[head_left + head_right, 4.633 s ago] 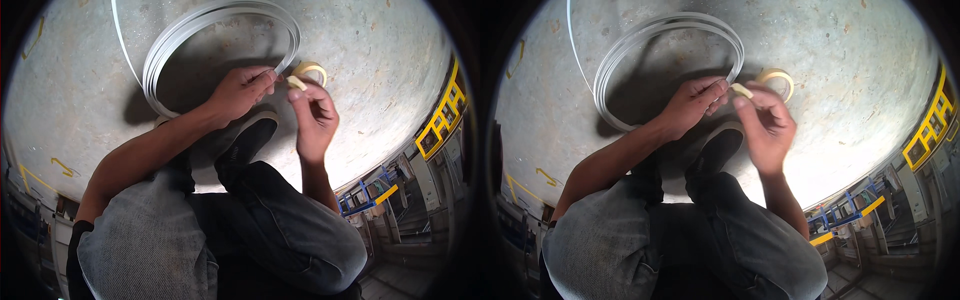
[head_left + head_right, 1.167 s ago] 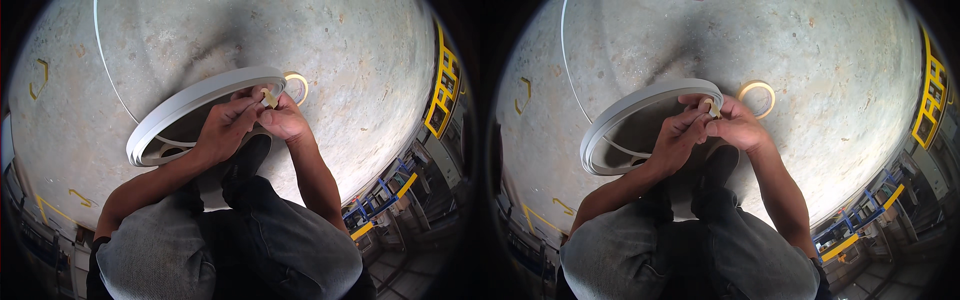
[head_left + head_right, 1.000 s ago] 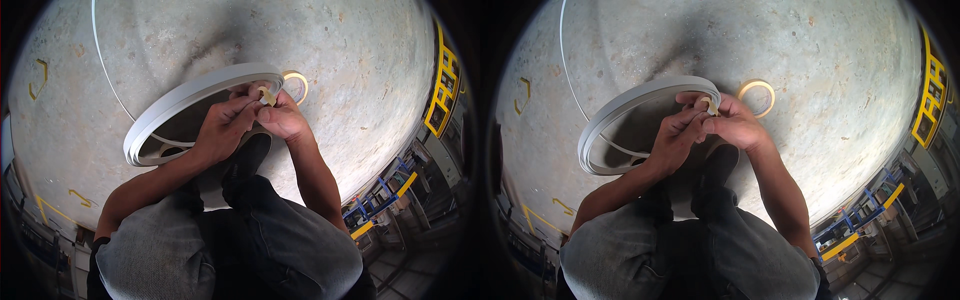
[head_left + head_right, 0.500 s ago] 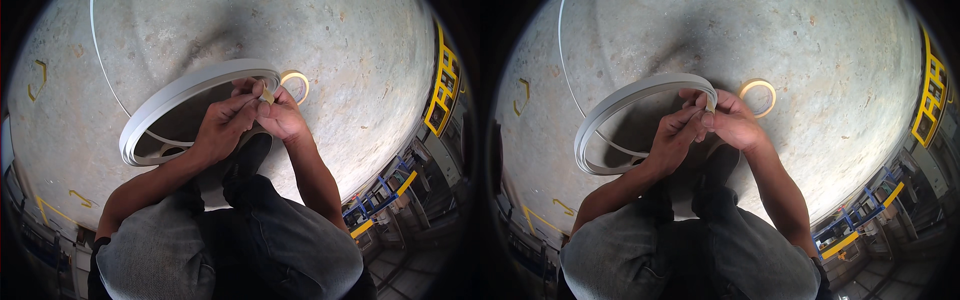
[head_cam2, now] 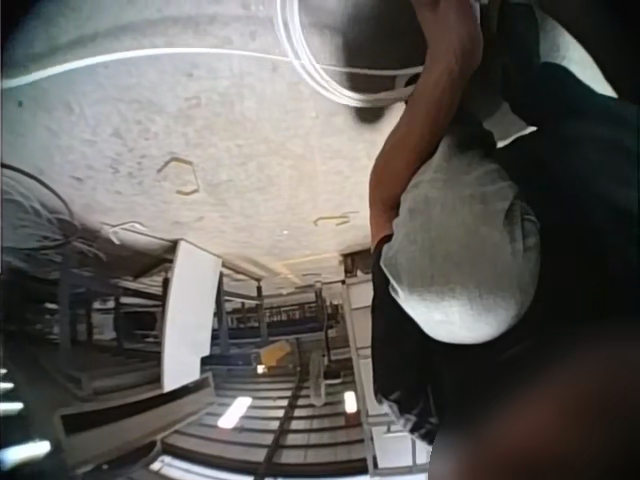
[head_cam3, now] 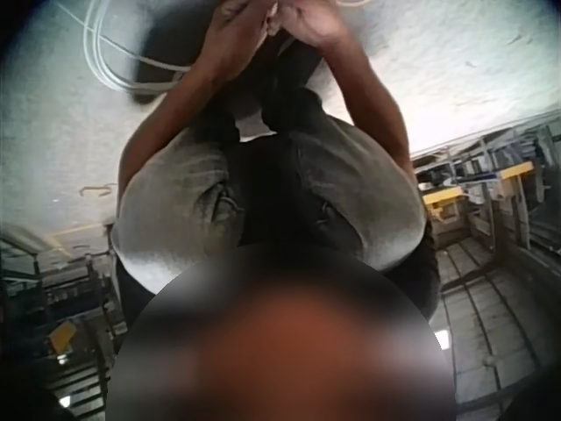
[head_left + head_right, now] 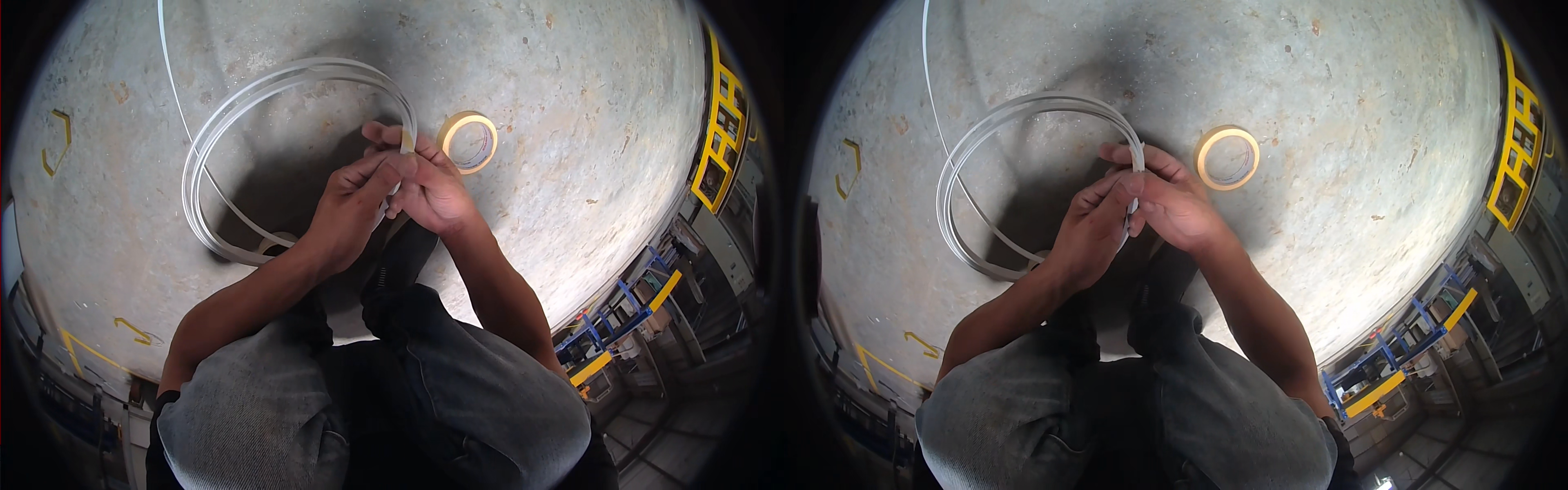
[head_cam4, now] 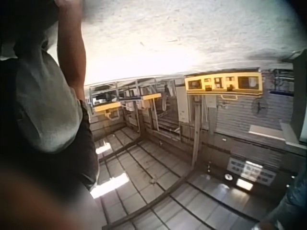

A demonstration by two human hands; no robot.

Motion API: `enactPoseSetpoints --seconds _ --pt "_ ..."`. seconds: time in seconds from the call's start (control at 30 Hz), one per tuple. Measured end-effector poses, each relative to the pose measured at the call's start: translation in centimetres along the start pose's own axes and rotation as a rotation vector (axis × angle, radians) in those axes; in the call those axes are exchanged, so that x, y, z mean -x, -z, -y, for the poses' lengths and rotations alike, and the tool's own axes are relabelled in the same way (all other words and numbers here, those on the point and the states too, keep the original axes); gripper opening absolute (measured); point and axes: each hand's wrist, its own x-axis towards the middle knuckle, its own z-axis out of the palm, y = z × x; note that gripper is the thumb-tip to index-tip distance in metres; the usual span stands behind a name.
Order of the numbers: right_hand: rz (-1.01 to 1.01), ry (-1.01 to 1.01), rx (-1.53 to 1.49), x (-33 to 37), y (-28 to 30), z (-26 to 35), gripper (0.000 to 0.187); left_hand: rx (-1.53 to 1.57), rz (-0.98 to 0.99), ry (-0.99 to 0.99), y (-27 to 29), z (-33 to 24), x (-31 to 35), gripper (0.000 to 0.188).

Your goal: Apply tape to a circular mold and coil long white plastic strips on a factory floor.

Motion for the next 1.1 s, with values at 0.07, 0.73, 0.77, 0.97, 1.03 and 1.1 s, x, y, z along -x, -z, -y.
enactPoseSetpoints --seconds 0.07,0.73,0.77,0.97,1.03,1.1 --pt "-0.01 -0.014 0.082 0.0 -0.8 0.7 0.031 0.197 0.072 -0.033 0.1 0.1 -0.1 0.028" --pt "-0.13 -0.026 0.337 0.0 -0.4 1.0 0.027 0.089 0.126 0.14 2.5 -2.3 -2.2 0.033" --pt "-0.129 -0.02 0.328 0.0 -0.2 1.1 0.027 0.097 0.158 0.161 3.1 -2.3 -2.8 0.033" --pt "-0.257 0.004 0.564 -0.1 0.9 1.3 0.029 -0.248 0.103 0.199 3.5 -1.0 -4.6 0.033" --pt "-0.284 0.012 0.534 0.0 1.5 0.4 0.028 -0.232 0.078 0.207 3.5 -0.4 -4.6 0.033" --pt "-0.309 0.019 0.507 0.2 1.9 -0.1 0.027 -0.214 0.052 0.214 3.4 0.0 -4.4 0.033"
